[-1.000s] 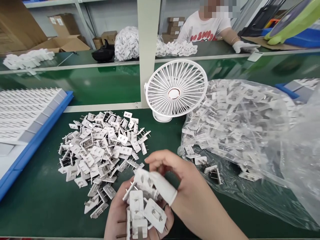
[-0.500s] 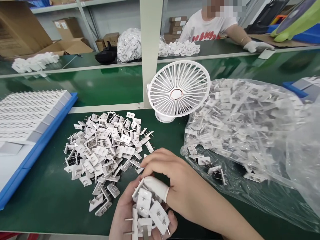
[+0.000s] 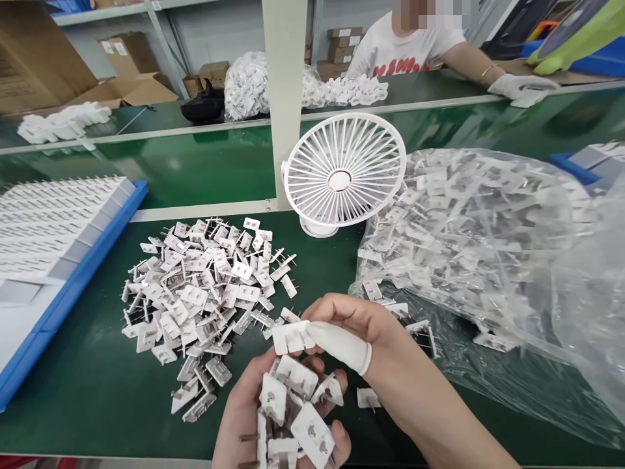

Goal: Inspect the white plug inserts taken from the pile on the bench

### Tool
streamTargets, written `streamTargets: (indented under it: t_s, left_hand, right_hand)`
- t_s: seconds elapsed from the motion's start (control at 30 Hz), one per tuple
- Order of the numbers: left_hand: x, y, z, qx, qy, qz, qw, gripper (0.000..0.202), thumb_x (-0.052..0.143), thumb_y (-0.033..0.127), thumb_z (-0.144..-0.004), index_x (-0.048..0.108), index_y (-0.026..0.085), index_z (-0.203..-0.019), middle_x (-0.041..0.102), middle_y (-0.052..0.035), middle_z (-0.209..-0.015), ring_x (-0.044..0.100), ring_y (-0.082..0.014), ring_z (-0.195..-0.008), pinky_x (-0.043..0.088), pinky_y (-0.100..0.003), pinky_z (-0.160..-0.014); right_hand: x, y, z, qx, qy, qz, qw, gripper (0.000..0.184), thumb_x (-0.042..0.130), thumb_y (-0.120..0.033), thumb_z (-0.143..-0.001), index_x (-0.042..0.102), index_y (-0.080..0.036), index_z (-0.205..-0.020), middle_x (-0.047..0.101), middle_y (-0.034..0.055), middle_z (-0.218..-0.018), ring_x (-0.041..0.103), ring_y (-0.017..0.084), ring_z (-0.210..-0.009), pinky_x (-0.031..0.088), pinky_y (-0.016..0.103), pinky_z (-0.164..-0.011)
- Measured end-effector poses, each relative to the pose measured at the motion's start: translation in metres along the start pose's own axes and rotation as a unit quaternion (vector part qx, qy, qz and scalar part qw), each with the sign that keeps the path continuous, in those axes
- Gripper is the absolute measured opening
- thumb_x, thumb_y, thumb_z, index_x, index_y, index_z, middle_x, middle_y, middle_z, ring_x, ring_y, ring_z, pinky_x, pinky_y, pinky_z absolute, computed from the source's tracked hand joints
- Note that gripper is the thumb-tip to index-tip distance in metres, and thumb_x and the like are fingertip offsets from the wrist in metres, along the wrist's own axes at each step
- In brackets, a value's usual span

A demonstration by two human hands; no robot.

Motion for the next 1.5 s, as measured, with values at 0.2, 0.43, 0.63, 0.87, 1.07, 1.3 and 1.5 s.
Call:
streamTargets:
  t_s: [0.2, 0.43, 0.63, 0.87, 1.07, 1.3, 1.5]
  left_hand:
    - [-0.012, -0.003, -0.014, -0.027, -0.041, 0.044, 0.998, 0.022, 0.053, 0.028, -0.088, 0.068, 0.013, -0.079, 0.073, -0.0096, -0.071, 0.071, -0.0277, -0.074, 0.051, -0.034, -0.054]
    - [-0.013, -0.002, -0.016, -0.038, -0.087, 0.062, 0.994, 0.022, 0.057, 0.029, -0.086, 0.069, 0.015, -0.075, 0.073, -0.0095, -0.073, 0.070, -0.0284, -0.079, 0.050, -0.034, -0.057]
    - [-0.014, -0.009, -0.013, -0.059, -0.082, 0.044, 0.994, 0.023, 0.056, 0.033, -0.086, 0.068, 0.017, -0.075, 0.072, -0.0074, -0.071, 0.070, -0.0265, -0.077, 0.049, -0.035, -0.059]
    - [-0.012, -0.009, -0.013, -0.053, -0.081, 0.036, 0.995, 0.025, 0.055, 0.033, -0.086, 0.069, 0.019, -0.069, 0.071, -0.0064, -0.068, 0.069, -0.0260, -0.075, 0.048, -0.034, -0.057]
    - [-0.018, -0.007, -0.013, -0.020, -0.039, 0.032, 0.999, 0.020, 0.060, 0.027, -0.084, 0.070, 0.015, -0.071, 0.072, -0.0083, -0.066, 0.070, -0.0255, -0.067, 0.050, -0.032, -0.054]
    - [-0.018, -0.002, -0.012, 0.013, -0.048, -0.054, 0.997, 0.005, 0.068, 0.023, -0.075, 0.069, 0.018, -0.073, 0.070, -0.0043, -0.069, 0.067, -0.0217, -0.068, 0.051, -0.032, -0.063]
    - [-0.020, -0.006, -0.014, -0.008, -0.035, 0.009, 0.999, 0.017, 0.067, 0.022, -0.077, 0.069, 0.013, -0.063, 0.071, -0.0061, -0.062, 0.065, -0.0188, -0.059, 0.050, -0.032, -0.062]
  right_hand:
    - [-0.005, -0.002, -0.007, -0.021, 0.036, -0.007, 0.999, 0.015, 0.064, -0.026, -0.067, 0.054, -0.018, -0.060, 0.056, -0.0040, -0.056, 0.047, 0.007, -0.045, 0.034, 0.017, -0.041]
    - [0.001, -0.014, -0.012, -0.007, 0.062, -0.003, 0.998, 0.013, 0.060, -0.025, -0.068, 0.055, -0.017, -0.059, 0.053, -0.0034, -0.052, 0.045, 0.007, -0.052, 0.034, 0.017, -0.051]
    - [0.009, -0.013, 0.003, 0.026, 0.005, -0.057, 0.998, 0.018, 0.060, -0.030, -0.064, 0.050, -0.017, -0.055, 0.056, -0.0009, -0.053, 0.045, 0.008, -0.046, 0.033, 0.020, -0.048]
    - [0.005, -0.012, -0.003, 0.001, 0.032, -0.007, 0.999, 0.017, 0.056, -0.029, -0.069, 0.050, -0.017, -0.059, 0.052, -0.0022, -0.052, 0.046, 0.008, -0.047, 0.033, 0.019, -0.046]
    - [0.008, -0.014, -0.015, -0.042, 0.023, 0.155, 0.987, 0.012, 0.056, -0.027, -0.081, 0.061, -0.021, -0.090, 0.060, -0.0002, -0.076, 0.052, 0.009, -0.047, 0.039, 0.022, -0.045]
    - [0.026, -0.029, 0.023, -0.199, -0.106, 0.415, 0.881, 0.008, 0.062, -0.012, -0.076, 0.062, -0.018, -0.071, 0.064, 0.0041, -0.094, 0.054, 0.021, -0.094, 0.045, 0.032, -0.077]
    - [0.005, -0.021, 0.029, -0.180, -0.022, 0.220, 0.958, 0.017, 0.054, -0.009, -0.079, 0.066, -0.020, -0.075, 0.064, 0.0011, -0.072, 0.058, 0.014, -0.066, 0.045, 0.023, -0.058]
Point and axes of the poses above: each hand's wrist, its own z-axis away from the middle knuckle, its own x-axis out of the palm, y = z × x, the point moved 7 cm from there along -z, towards the middle knuckle
